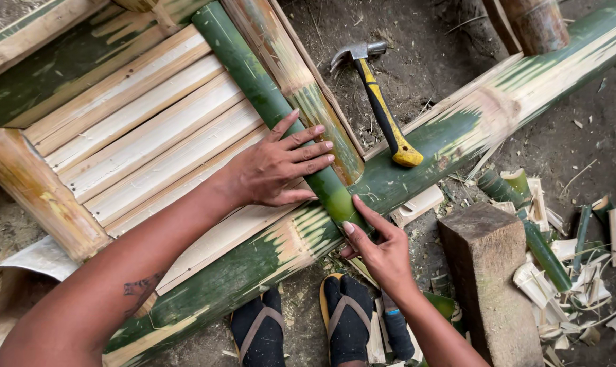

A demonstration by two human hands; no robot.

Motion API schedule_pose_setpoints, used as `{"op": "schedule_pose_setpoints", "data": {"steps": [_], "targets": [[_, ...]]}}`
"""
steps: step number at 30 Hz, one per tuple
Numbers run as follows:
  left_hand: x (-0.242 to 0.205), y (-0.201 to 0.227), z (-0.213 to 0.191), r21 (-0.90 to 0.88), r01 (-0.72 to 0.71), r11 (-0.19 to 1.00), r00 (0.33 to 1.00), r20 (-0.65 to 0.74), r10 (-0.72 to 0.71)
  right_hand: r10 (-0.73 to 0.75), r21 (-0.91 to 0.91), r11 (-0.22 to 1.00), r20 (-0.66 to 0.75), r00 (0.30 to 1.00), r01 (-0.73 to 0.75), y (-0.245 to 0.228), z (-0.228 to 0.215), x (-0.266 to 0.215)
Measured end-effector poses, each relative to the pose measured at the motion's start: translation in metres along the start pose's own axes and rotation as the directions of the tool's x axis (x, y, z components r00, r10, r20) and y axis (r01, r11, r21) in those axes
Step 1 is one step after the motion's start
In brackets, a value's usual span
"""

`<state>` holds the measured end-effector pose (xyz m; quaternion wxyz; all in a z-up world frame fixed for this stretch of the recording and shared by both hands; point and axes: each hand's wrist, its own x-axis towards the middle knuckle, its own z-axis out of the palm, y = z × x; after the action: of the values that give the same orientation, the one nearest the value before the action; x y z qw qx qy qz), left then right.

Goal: The person assembles a bamboo frame by cutting bamboo poles to length with a hand saw, then securing them to a slatted base using a hammer and nails. The person repeatedly positions bamboo pieces and hammers nails to attach them.

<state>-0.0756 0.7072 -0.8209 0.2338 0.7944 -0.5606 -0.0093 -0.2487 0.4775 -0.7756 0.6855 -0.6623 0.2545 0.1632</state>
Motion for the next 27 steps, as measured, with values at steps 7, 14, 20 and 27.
{"op": "schedule_pose_setpoints", "data": {"steps": [7,14,20,27], "targets": [[-0.002,-0.001,0.003,0.024,-0.02,1.0,0.999,-0.032,0.02,-0.006,-0.034,0.999,-0.001,1.0,0.006,0.001,0.0,0.0],[-0.001,0.002,0.005,0.064,0.005,0.998,1.0,-0.016,-0.004,-0.01,-0.085,0.996,-0.013,1.0,0.009,0.003,0.001,-0.004],[0.03,0.019,-0.024,0.167,-0.064,0.984,0.998,0.02,0.062,-0.06,-0.041,0.997,0.072,0.996,0.063,-0.007,-0.015,-0.009],[0.091,0.108,-0.035,0.181,-0.177,0.967,0.956,0.265,0.125,-0.124,-0.042,0.991,0.106,0.987,0.129,0.0,-0.124,-0.079]]}}
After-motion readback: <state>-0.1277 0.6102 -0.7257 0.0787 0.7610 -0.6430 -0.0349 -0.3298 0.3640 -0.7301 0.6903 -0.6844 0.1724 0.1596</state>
